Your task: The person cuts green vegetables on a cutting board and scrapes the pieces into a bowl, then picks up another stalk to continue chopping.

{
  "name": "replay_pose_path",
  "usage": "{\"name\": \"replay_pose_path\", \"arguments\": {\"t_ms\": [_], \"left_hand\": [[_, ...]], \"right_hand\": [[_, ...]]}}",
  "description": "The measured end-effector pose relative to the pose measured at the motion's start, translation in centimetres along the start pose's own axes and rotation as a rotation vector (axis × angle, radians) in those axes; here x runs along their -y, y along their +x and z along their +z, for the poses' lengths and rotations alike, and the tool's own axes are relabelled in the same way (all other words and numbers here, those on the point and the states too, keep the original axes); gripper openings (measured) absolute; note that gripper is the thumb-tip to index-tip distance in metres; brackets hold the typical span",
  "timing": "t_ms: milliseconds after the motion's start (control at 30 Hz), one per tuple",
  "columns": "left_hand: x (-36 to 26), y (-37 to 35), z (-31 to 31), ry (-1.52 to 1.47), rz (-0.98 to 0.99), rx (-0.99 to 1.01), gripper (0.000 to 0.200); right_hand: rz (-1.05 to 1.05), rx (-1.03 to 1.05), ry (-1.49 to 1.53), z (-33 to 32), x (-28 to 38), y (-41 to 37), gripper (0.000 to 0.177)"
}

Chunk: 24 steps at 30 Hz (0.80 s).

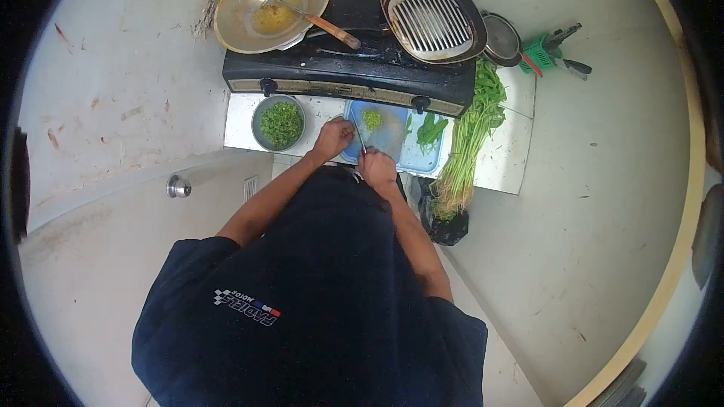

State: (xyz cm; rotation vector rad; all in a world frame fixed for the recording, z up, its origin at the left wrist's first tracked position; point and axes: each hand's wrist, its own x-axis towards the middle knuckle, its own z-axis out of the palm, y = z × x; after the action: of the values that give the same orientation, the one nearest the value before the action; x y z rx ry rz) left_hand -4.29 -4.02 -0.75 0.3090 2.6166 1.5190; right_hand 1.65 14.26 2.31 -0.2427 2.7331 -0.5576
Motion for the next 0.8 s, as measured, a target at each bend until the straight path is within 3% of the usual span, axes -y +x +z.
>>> {"name": "replay_pose_path", "arguments": {"t_ms": [800], "left_hand": [[-0.9, -0.1, -0.3, 0.054, -0.057, 0.034, 0.007]], "right_hand": [[-0.013, 0.009, -0.02, 0.7, 0.1, 1.1, 0.04]]}}
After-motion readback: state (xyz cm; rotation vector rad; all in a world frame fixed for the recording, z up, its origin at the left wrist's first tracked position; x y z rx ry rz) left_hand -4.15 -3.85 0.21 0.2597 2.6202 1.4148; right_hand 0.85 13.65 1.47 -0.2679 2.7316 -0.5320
